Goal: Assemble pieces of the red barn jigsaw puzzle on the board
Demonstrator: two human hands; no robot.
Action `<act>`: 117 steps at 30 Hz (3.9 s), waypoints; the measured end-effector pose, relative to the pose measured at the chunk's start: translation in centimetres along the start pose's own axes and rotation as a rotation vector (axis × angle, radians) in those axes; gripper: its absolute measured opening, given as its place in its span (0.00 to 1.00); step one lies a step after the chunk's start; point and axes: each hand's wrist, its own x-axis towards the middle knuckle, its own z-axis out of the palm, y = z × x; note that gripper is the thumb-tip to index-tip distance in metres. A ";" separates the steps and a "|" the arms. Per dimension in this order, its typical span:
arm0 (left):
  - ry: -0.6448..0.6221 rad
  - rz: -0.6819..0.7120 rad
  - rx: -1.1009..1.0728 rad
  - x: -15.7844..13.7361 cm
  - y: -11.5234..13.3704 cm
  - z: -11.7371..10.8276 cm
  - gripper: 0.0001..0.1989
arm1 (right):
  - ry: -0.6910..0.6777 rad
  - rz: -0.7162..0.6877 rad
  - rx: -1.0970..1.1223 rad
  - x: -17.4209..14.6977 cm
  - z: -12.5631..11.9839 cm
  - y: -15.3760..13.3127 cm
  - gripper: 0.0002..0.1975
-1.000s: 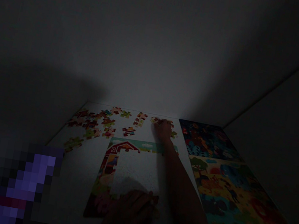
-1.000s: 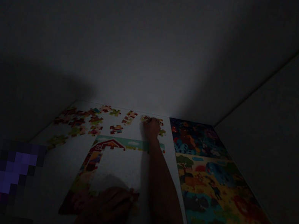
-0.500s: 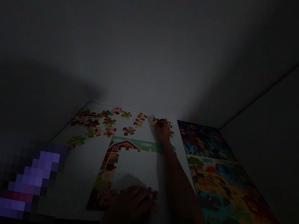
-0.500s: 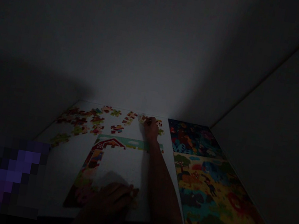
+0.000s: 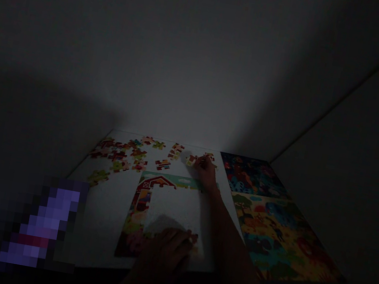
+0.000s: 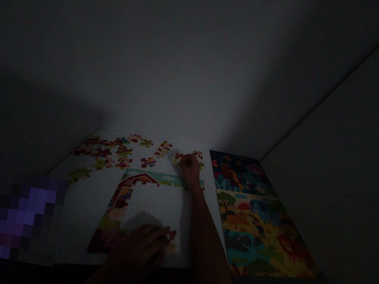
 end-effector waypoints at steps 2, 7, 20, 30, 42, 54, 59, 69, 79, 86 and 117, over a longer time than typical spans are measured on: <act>0.005 0.004 -0.001 0.0 0.0 0.0 0.11 | 0.004 0.021 0.043 -1.0 -0.5 -0.4 0.12; 0.010 0.021 -0.007 0.2 0.1 -0.3 0.10 | 0.027 0.076 0.104 -3.3 -2.0 -1.5 0.13; 0.015 0.033 -0.025 0.1 -0.1 -0.1 0.08 | -0.023 0.137 0.102 -6.8 -3.5 -3.1 0.12; -0.002 0.070 -0.003 0.4 -0.1 -0.4 0.08 | -0.051 0.161 0.037 -9.0 -4.2 -4.6 0.13; -0.008 0.054 -0.014 0.4 0.0 -0.6 0.08 | -0.047 0.219 0.065 -13.2 -6.0 -5.3 0.10; -0.064 0.043 -0.018 0.5 0.0 -0.8 0.08 | -0.013 0.319 0.009 -18.8 -7.9 -7.8 0.11; -0.048 0.049 -0.014 0.6 -0.1 -0.7 0.09 | -0.023 0.355 -0.034 -20.4 -8.4 -8.5 0.11; -0.051 0.064 -0.001 0.6 -0.1 -0.7 0.10 | -0.020 0.347 -0.084 -21.5 -8.5 -8.5 0.11; -0.071 0.049 -0.005 0.7 -0.1 -0.8 0.09 | -0.006 0.339 -0.112 -22.0 -8.1 -9.1 0.10; -0.078 0.056 0.008 0.5 -0.2 -0.7 0.09 | 0.004 0.324 -0.169 -22.5 -8.2 -9.1 0.08; -0.164 0.046 0.062 0.8 0.0 -0.9 0.16 | 0.000 0.014 -0.741 -23.1 -7.0 -8.6 0.06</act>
